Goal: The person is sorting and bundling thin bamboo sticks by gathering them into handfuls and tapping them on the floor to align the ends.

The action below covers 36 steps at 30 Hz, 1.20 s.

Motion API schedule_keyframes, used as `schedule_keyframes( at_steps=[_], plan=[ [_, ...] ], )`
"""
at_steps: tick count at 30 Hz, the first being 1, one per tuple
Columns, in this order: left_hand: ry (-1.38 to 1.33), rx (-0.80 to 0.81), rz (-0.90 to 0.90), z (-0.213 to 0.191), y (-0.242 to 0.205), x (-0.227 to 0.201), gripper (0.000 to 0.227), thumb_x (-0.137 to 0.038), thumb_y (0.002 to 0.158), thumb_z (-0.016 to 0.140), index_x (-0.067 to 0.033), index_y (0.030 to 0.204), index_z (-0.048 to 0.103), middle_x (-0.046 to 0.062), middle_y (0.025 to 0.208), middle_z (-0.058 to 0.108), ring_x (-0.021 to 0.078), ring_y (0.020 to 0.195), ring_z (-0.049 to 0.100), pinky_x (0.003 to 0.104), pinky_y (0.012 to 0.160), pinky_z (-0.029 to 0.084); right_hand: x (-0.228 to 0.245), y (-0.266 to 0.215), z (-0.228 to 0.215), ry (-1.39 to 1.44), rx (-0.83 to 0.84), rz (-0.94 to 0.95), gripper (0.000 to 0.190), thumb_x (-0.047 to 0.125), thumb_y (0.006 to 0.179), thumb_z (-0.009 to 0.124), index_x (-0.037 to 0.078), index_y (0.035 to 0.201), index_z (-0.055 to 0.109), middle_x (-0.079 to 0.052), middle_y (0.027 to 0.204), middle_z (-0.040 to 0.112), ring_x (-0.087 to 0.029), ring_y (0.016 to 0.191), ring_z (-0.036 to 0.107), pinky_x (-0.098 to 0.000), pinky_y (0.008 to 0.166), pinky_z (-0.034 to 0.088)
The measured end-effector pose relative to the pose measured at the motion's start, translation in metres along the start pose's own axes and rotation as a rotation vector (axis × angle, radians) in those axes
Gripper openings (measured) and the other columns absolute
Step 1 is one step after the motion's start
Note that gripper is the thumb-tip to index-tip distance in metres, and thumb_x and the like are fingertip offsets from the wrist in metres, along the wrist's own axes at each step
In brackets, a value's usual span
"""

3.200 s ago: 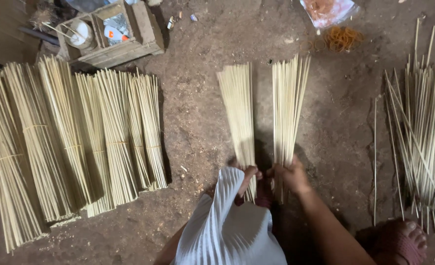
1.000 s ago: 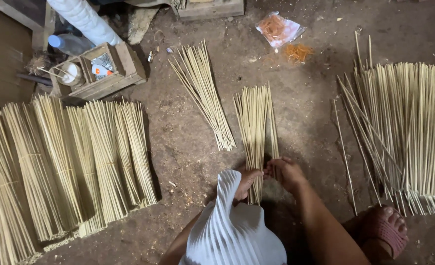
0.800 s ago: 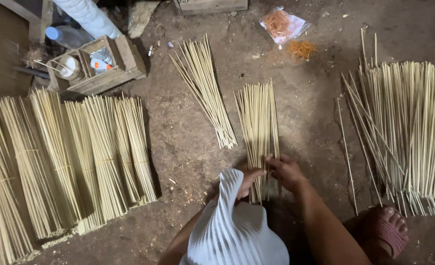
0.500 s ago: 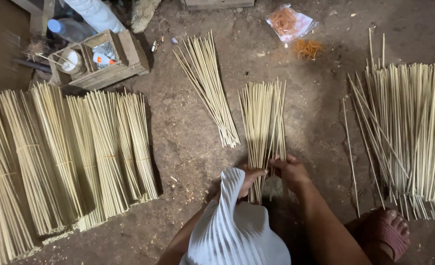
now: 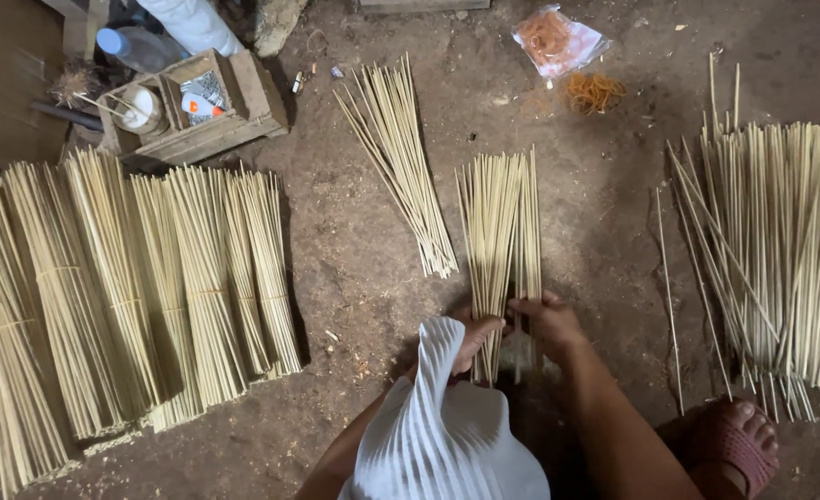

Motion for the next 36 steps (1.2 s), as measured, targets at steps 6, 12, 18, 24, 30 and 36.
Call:
schedule_keyframes(
  at_steps=[6, 12, 18, 24, 30, 36],
  plan=[
    [-0.043, -0.138, 0.161, -0.02, -0.016, -0.01, 0.107, -0.037, 0.066, 0.094, 0.0029, 0.146, 0.034, 0.023, 0.15, 0.033, 0.044, 0.143, 0.033, 0.065, 0.116, 0.026, -0.001, 0.0, 0.007, 0.082, 0.013, 0.011, 0.05, 0.008, 0.076, 0.087, 0.001, 0.116, 0.057, -0.016, 0.08, 0.061, -0.027, 0.066, 0.063, -0.0383, 0.061, 0.053],
    [-0.059, -0.118, 0.064, -0.024, -0.015, -0.007, 0.115, -0.039, 0.067, 0.094, -0.0048, 0.154, 0.027, 0.023, 0.16, 0.024, 0.0442, 0.151, 0.023, 0.066, 0.121, 0.019, 0.024, -0.022, 0.02, -0.038, 0.006, -0.024, 0.039, 0.005, 0.072, 0.088, -0.002, 0.102, 0.065, -0.016, 0.072, 0.059, -0.029, 0.059, 0.061, -0.0384, 0.052, 0.05],
    [-0.105, -0.147, 0.197, -0.04, -0.01, -0.002, 0.085, -0.03, 0.069, 0.094, -0.0009, 0.139, 0.056, 0.023, 0.14, 0.055, 0.0472, 0.139, 0.043, 0.063, 0.116, 0.03, -0.03, 0.033, -0.014, 0.048, -0.023, 0.04, 0.047, 0.006, 0.078, 0.08, 0.005, 0.119, 0.057, -0.016, 0.086, 0.061, -0.03, 0.072, 0.061, -0.042, 0.062, 0.051],
    [-0.133, -0.116, 0.134, -0.002, -0.057, -0.051, 0.123, -0.038, 0.064, 0.097, -0.0024, 0.157, 0.025, 0.024, 0.164, 0.022, 0.0453, 0.153, 0.016, 0.067, 0.122, 0.009, -0.008, 0.013, 0.02, -0.058, 0.089, -0.041, 0.029, 0.012, 0.087, 0.077, -0.002, 0.109, 0.064, -0.01, 0.076, 0.055, -0.021, 0.066, 0.054, -0.0307, 0.053, 0.042],
    [-0.13, -0.144, 0.122, -0.026, -0.003, 0.003, 0.138, -0.046, 0.063, 0.101, -0.0025, 0.162, 0.017, 0.025, 0.168, 0.012, 0.0448, 0.154, 0.011, 0.067, 0.123, 0.008, 0.011, -0.001, 0.012, -0.063, 0.009, -0.065, 0.04, 0.005, 0.075, 0.089, -0.006, 0.107, 0.067, -0.017, 0.084, 0.064, -0.028, 0.073, 0.063, -0.0422, 0.068, 0.055],
    [-0.111, -0.132, 0.151, -0.023, -0.036, -0.029, 0.096, -0.035, 0.073, 0.093, -0.0026, 0.149, 0.043, 0.025, 0.153, 0.039, 0.0475, 0.149, 0.026, 0.068, 0.122, 0.017, 0.003, 0.012, -0.019, -0.175, -0.082, -0.054, 0.056, 0.013, 0.074, 0.093, -0.007, 0.119, 0.067, -0.025, 0.092, 0.067, -0.035, 0.08, 0.067, -0.0496, 0.074, 0.056]
  ],
)
Point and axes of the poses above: each hand's wrist, its own y-axis towards the middle knuckle, its own z-axis out of the palm, x = y × z, the point moved 9 cm from there along y, towards the middle knuckle
